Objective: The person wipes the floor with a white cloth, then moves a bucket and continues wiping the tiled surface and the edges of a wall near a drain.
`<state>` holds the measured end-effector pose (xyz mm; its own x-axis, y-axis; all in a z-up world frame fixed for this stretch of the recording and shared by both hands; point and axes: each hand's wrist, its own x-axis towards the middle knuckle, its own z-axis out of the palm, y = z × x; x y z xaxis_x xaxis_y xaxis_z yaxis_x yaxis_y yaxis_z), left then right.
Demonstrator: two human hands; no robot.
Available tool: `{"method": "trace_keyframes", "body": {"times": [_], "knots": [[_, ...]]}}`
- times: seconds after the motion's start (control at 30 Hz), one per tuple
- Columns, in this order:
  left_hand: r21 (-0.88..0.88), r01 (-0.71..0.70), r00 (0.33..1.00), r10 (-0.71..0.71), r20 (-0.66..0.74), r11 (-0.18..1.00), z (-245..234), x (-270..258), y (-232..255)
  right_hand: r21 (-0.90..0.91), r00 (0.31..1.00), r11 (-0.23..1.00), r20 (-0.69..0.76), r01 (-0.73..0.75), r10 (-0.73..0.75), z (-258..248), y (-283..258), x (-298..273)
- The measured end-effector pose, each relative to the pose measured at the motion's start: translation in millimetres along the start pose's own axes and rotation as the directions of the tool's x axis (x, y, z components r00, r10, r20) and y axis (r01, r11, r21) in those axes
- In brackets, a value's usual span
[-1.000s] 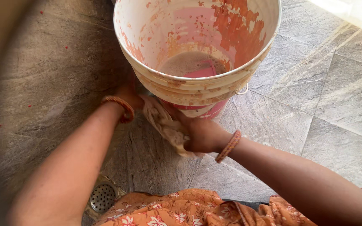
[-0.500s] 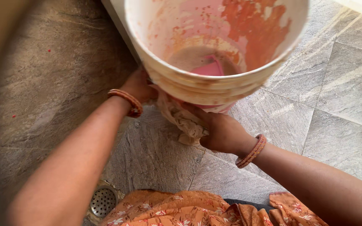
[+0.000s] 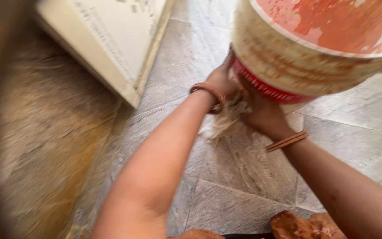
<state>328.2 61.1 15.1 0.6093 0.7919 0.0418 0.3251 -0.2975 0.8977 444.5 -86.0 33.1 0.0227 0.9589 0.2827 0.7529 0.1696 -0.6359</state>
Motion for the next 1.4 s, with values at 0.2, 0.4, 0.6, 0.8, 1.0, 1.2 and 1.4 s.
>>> {"method": "trace_keyframes", "body": {"times": [0.2,0.4,0.6,0.8,1.0,1.2,1.4], "knots": [[0.240,0.045,0.985,-0.083,0.152,0.970,75.5,73.9,50.3,0.098,0.964,0.973,-0.146,-0.210,0.223,-60.4,77.7,9.0],[0.211,-0.047,0.996,0.031,0.080,0.976,86.7,129.2,40.5,0.303,0.897,0.883,-0.151,-0.358,0.416,-110.1,124.1,9.1],[0.146,-0.140,0.990,0.133,0.056,0.979,7.5,70.0,-3.4,0.091,0.843,0.838,0.031,-0.538,0.537,-102.6,76.4,-15.2],[0.679,-0.033,0.802,-0.387,0.456,0.733,9.1,-90.9,-48.1,-0.437,0.581,0.888,0.690,-0.142,0.432,-10.8,60.7,-41.4],[0.793,0.098,0.760,-0.560,0.331,0.601,46.0,-159.7,-80.0,-0.586,0.694,0.806,0.617,0.089,0.371,75.6,83.2,-108.3],[0.808,0.036,0.786,-0.516,0.340,0.588,44.0,-139.4,-99.0,-0.551,0.766,0.835,0.539,0.006,0.350,92.2,120.0,-83.8],[0.788,0.094,0.799,-0.518,0.305,0.609,23.4,-91.6,-94.4,-0.561,0.783,0.826,0.485,-0.062,0.389,101.9,136.5,-10.8]]}}
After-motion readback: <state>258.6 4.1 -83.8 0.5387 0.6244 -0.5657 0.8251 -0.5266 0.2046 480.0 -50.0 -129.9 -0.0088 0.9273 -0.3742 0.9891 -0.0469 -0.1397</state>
